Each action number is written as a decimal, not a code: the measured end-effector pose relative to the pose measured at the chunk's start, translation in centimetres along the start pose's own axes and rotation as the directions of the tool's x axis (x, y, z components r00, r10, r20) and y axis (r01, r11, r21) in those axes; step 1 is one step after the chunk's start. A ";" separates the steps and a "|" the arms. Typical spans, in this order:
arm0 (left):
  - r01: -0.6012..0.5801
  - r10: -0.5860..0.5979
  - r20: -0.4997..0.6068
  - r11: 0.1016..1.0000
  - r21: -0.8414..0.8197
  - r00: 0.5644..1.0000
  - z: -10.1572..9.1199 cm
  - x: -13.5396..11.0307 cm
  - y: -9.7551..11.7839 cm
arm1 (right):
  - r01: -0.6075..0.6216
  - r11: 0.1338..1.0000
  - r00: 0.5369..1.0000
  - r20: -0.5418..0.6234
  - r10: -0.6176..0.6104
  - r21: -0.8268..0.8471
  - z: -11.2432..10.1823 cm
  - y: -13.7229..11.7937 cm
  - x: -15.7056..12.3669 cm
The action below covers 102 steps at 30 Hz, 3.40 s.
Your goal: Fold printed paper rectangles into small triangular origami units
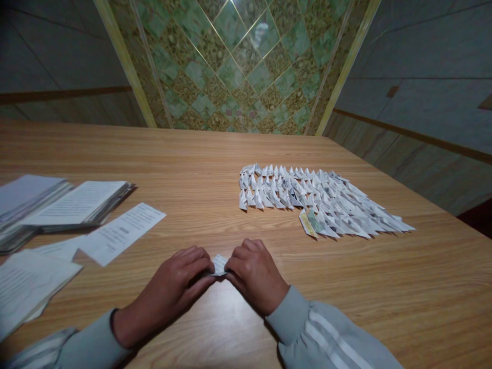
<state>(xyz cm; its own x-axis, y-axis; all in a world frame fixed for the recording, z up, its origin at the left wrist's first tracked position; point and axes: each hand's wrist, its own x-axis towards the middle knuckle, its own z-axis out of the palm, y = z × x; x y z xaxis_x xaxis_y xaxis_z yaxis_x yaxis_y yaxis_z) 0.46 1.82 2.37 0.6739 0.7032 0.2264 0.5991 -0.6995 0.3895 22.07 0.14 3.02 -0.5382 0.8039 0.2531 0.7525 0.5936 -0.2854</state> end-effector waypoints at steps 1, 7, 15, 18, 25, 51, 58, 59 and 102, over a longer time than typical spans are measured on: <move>0.020 -0.020 0.000 1.000 -0.014 1.000 0.0 0.0 0.0 | -0.014 0.999 1.000 0.008 0.014 0.028 0.0 0.1 0.0; 0.078 -0.079 -0.015 0.996 -0.051 0.997 0.0 0.0 0.0 | -0.059 0.991 0.998 0.033 0.055 0.119 0.4 0.7 -0.1; 0.172 -0.173 0.002 0.977 -0.126 0.985 -0.3 0.1 0.0 | -0.112 0.978 0.994 0.022 0.110 0.175 0.4 0.6 0.2; 0.196 -0.196 0.009 0.975 -0.104 0.981 -0.5 0.3 -0.1 | -0.162 0.970 0.987 0.022 0.160 0.180 0.6 0.6 0.2; 0.199 -0.199 -0.010 0.979 -0.039 0.980 -0.3 0.3 -0.4 | -0.227 0.968 0.974 0.006 0.227 0.107 0.9 0.2 0.4; 0.251 -0.254 -0.024 0.964 -0.085 0.967 -0.6 0.5 0.0 | -0.350 0.935 0.936 -0.009 0.351 0.065 0.4 -1.5 0.5; 0.215 -0.220 -0.029 0.967 -0.139 0.975 -0.2 0.4 -0.3 | -0.366 0.909 0.927 -0.009 0.375 0.198 0.9 -1.4 0.4; 0.204 -0.211 -0.032 0.968 -0.148 0.977 0.0 0.4 -0.4 | -0.365 0.907 0.927 -0.009 0.375 0.211 1.0 -1.3 0.4; 0.246 -0.461 0.099 0.271 -0.931 0.882 -0.3 1.2 0.5 | -0.181 0.684 0.911 -0.142 0.388 0.707 0.1 -1.2 0.5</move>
<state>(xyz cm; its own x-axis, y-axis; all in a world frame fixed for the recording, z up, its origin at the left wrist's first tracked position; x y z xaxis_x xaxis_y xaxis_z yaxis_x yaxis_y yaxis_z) 1.43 2.34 3.15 0.3606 0.9302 -0.0683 -0.0744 0.1016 0.9920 20.87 -0.21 3.40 -0.1445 0.9571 0.2511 0.3435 0.2865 -0.8944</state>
